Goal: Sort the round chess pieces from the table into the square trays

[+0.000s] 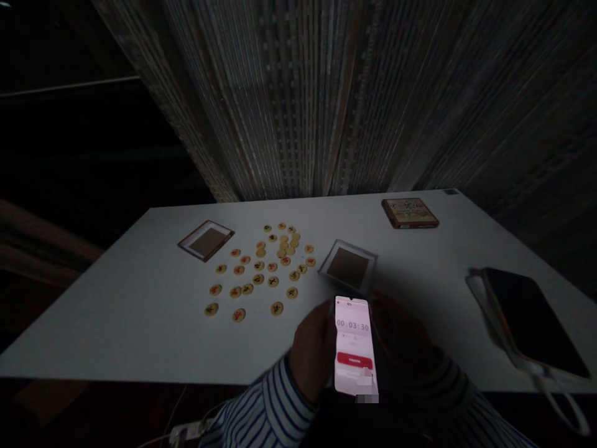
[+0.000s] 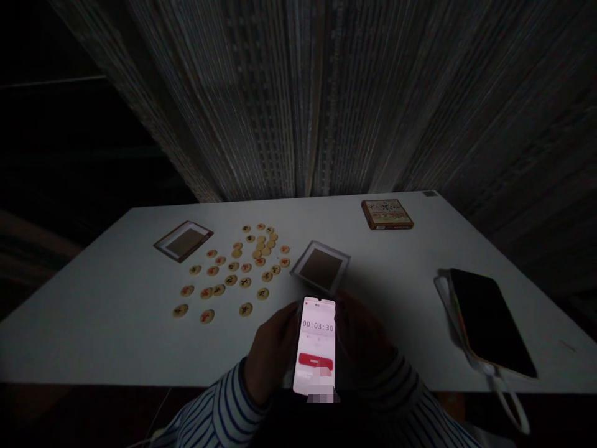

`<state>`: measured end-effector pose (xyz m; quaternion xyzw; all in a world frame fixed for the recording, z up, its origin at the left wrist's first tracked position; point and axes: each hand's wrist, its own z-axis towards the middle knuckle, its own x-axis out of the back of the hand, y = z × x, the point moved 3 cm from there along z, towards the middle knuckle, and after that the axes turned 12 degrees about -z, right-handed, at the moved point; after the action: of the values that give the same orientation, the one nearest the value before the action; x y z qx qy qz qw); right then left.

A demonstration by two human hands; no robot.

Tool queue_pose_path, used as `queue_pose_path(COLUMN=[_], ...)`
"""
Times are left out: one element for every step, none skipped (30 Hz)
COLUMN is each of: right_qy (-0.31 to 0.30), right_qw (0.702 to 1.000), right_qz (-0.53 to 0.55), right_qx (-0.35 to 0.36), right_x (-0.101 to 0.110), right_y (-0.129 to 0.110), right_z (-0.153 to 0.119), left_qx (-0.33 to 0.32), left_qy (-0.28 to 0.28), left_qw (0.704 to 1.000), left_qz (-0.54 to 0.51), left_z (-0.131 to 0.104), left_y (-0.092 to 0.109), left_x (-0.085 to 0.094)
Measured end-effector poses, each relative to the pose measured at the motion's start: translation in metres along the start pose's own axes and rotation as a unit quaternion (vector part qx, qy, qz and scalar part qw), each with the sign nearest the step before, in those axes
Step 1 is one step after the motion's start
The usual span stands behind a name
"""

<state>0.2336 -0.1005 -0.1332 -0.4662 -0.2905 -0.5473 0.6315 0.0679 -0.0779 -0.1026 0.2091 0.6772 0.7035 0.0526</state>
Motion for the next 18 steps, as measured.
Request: queue_pose_path(right_qy=[-0.002,-0.003,-0.002,0.002,0.005,0.008,0.011,0.014,0.016,0.018,0.017,0.011,0.0,-0.01,-0.017,-0.02,-0.02,-0.017], right_qw=[1.0,1.0,1.0,1.0,1.0,1.0,1.0,1.0,1.0,1.0,1.0,1.0,0.999,0.998,0.996,0.994,0.993,0.994], right_qz=[0.001,0.003,0.008,0.012,0.016,0.019,0.019,0.018,0.015,0.009,-0.001,-0.015,-0.032,-0.048,-0.059,-0.065,-0.065,-0.059], right_qx=[0.008,0.011,0.013,0.013,0.013,0.012,0.009,0.004,-0.006,-0.015,-0.016,-0.006,0.016,0.042,0.067,0.087,0.097,0.095], right_x=[0.0,0.0,0.001,0.002,0.003,0.005,0.006,0.007,0.008,0.01,0.011,0.011,0.011,0.01,0.009,0.008,0.006,0.005], right_y=[0.0,0.001,0.001,0.001,0.001,0.0,0.0,0.0,0.001,0.001,0.002,0.001,0.0,-0.001,-0.002,-0.002,-0.002,-0.001], right_z=[-0.001,-0.003,-0.004,-0.005,-0.006,-0.007,-0.007,-0.006,-0.004,-0.001,0.002,0.007,0.011,0.015,0.019,0.022,0.024,0.026], left_qx=[0.002,0.001,-0.001,-0.003,-0.005,-0.007,-0.007,-0.005,-0.004,-0.006,-0.01,-0.02,-0.037,-0.054,-0.061,-0.065,-0.064,-0.059], left_qy=[-0.003,-0.008,-0.013,-0.019,-0.027,-0.036,-0.038,-0.029,-0.009,0.019,0.058,0.088,0.103,0.111,0.116,0.115,0.113,0.109], left_qw=[1.0,1.0,1.0,1.0,1.0,0.999,0.999,1.0,1.0,0.999,0.997,0.993,0.99,0.987,0.985,0.985,0.985,0.987], left_qz=[-0.002,-0.004,-0.008,-0.012,-0.015,-0.015,-0.012,-0.002,0.013,0.032,0.056,0.076,0.09,0.101,0.11,0.113,0.112,0.107], left_z=[-0.002,-0.003,-0.005,-0.006,-0.008,-0.008,-0.007,-0.006,-0.002,0.002,0.008,0.014,0.021,0.028,0.034,0.04,0.044,0.048], left_y=[0.001,0.002,0.003,0.005,0.006,0.007,0.007,0.006,0.004,0.002,0.0,-0.001,-0.002,-0.002,-0.003,-0.003,-0.003,-0.004], left_x=[-0.001,-0.002,-0.003,-0.004,-0.005,-0.006,-0.007,-0.006,-0.004,-0.001,0.002,0.005,0.006,0.007,0.008,0.007,0.007,0.006])
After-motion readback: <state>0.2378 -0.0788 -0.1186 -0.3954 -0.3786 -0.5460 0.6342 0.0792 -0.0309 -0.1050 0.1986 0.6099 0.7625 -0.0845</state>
